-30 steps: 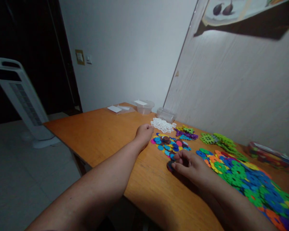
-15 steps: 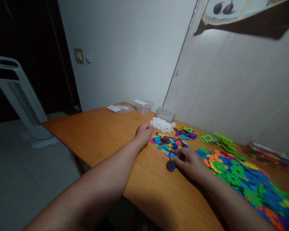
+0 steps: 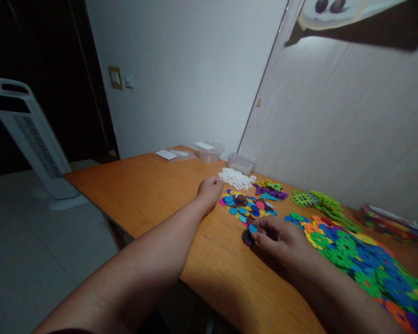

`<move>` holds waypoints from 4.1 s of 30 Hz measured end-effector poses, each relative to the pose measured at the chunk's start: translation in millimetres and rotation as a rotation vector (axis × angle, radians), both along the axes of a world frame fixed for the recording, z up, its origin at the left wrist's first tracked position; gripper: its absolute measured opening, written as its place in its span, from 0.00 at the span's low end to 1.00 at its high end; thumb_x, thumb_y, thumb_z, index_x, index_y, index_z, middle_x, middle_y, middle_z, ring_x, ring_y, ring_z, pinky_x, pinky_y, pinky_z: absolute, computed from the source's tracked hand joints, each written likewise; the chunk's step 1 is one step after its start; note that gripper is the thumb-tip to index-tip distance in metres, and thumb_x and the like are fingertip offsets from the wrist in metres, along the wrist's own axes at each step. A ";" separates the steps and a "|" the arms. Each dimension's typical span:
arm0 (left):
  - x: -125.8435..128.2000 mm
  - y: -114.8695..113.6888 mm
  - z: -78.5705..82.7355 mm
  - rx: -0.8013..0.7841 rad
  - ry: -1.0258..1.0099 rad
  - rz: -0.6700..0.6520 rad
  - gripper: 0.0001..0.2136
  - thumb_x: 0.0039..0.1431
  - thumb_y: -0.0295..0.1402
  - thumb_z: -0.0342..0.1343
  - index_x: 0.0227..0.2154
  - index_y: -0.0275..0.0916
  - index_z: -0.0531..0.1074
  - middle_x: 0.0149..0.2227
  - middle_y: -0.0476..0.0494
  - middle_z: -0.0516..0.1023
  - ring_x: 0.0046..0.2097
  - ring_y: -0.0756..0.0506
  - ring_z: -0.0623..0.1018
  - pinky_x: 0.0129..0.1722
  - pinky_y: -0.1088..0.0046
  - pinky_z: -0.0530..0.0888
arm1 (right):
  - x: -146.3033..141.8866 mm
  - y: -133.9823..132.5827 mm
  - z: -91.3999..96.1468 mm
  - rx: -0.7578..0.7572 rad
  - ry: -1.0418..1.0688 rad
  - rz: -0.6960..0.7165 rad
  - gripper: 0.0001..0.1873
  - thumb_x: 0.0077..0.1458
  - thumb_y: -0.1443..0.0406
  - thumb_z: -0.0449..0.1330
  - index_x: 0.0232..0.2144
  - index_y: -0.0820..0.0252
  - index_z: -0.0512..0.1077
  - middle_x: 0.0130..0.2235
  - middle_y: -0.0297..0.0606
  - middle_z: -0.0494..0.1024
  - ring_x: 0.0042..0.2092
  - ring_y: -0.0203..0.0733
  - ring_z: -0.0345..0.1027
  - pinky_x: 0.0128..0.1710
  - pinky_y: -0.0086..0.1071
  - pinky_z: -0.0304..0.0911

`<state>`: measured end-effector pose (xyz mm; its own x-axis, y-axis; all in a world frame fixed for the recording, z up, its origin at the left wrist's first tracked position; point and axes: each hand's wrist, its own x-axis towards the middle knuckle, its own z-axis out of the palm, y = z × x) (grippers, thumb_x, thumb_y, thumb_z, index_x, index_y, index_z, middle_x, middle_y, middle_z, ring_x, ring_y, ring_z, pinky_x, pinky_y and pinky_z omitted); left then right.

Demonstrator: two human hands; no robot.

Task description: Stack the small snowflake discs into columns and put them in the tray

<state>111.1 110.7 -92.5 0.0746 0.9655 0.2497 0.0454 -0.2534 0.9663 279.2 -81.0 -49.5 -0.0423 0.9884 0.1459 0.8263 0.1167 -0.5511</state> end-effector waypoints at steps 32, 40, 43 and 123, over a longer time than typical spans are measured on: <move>-1.4 -6.7 9.8 -0.016 0.008 -0.002 0.09 0.50 0.36 0.53 0.22 0.37 0.71 0.22 0.49 0.71 0.27 0.49 0.68 0.26 0.74 0.61 | 48.7 21.4 -21.8 0.053 -0.291 -0.170 0.11 0.55 0.59 0.56 0.36 0.58 0.74 0.34 0.39 0.75 0.36 0.43 0.68 0.34 0.33 0.59; -0.9 -3.9 6.8 -0.023 -0.002 -0.012 0.09 0.50 0.36 0.53 0.23 0.37 0.71 0.22 0.49 0.72 0.26 0.49 0.68 0.26 0.75 0.61 | 46.6 18.8 -20.6 0.016 -0.246 -0.205 0.14 0.54 0.55 0.58 0.34 0.59 0.73 0.32 0.39 0.75 0.33 0.42 0.67 0.30 0.33 0.59; -1.3 -4.9 8.3 -0.022 -0.001 -0.014 0.08 0.50 0.36 0.53 0.22 0.37 0.71 0.21 0.49 0.71 0.26 0.49 0.68 0.27 0.75 0.62 | 47.7 18.8 -20.0 -0.011 -0.224 -0.208 0.11 0.54 0.57 0.57 0.32 0.58 0.74 0.33 0.39 0.76 0.34 0.43 0.68 0.31 0.33 0.59; -3.3 -9.1 11.7 -0.018 0.007 -0.022 0.08 0.49 0.37 0.54 0.22 0.37 0.71 0.21 0.49 0.71 0.26 0.49 0.68 0.27 0.74 0.62 | 26.4 32.5 -21.9 -0.011 -0.094 -0.325 0.15 0.52 0.52 0.59 0.28 0.57 0.73 0.27 0.36 0.76 0.28 0.40 0.65 0.25 0.31 0.52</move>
<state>107.8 101.7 -80.8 0.0974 0.9679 0.2316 0.0474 -0.2370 0.9704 305.6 -48.5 -71.5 0.2624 0.9539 0.1459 0.8667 -0.1665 -0.4701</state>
